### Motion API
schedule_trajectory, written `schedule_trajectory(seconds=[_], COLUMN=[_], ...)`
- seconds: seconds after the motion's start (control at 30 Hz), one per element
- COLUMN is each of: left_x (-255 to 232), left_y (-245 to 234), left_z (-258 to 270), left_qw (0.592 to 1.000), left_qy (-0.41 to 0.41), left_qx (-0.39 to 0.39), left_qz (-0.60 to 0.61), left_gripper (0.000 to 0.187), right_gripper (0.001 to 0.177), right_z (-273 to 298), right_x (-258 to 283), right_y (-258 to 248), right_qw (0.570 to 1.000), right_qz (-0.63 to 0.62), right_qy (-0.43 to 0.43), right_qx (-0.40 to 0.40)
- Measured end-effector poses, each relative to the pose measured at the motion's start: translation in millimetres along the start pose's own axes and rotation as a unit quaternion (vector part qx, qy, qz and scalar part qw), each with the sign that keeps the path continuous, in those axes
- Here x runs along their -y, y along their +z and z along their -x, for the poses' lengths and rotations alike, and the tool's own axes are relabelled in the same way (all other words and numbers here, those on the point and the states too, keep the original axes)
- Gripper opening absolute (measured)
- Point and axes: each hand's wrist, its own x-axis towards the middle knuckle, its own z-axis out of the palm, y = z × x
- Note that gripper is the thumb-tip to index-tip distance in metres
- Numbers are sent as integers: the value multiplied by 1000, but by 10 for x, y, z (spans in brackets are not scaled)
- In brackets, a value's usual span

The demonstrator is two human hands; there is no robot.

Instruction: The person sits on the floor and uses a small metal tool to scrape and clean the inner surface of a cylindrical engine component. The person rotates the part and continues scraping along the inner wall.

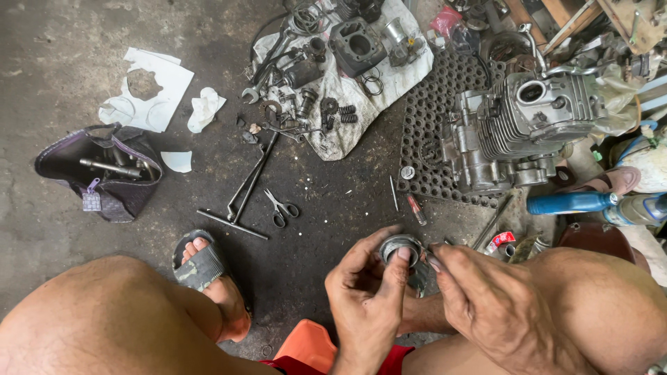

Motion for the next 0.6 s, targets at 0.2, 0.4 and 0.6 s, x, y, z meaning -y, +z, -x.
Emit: schedule_trajectory(seconds=[0.2,0.4,0.6], left_x=[44,86,114], left_y=[6,35,-12], left_z=[-10,-7,-60], left_qw=[991,1000,996], left_qy=[-109,-15,-56], left_qx=[-17,-18,-58], left_qz=[82,13,50], left_gripper=[30,21,24], right_gripper=[18,19,17], right_z=[-24,11,-49], right_x=[-11,-42,-19], right_y=[43,81,33], right_qw=[999,999,1000], right_qz=[-1,30,20], right_qy=[-37,-25,-8], right_qx=[9,7,21])
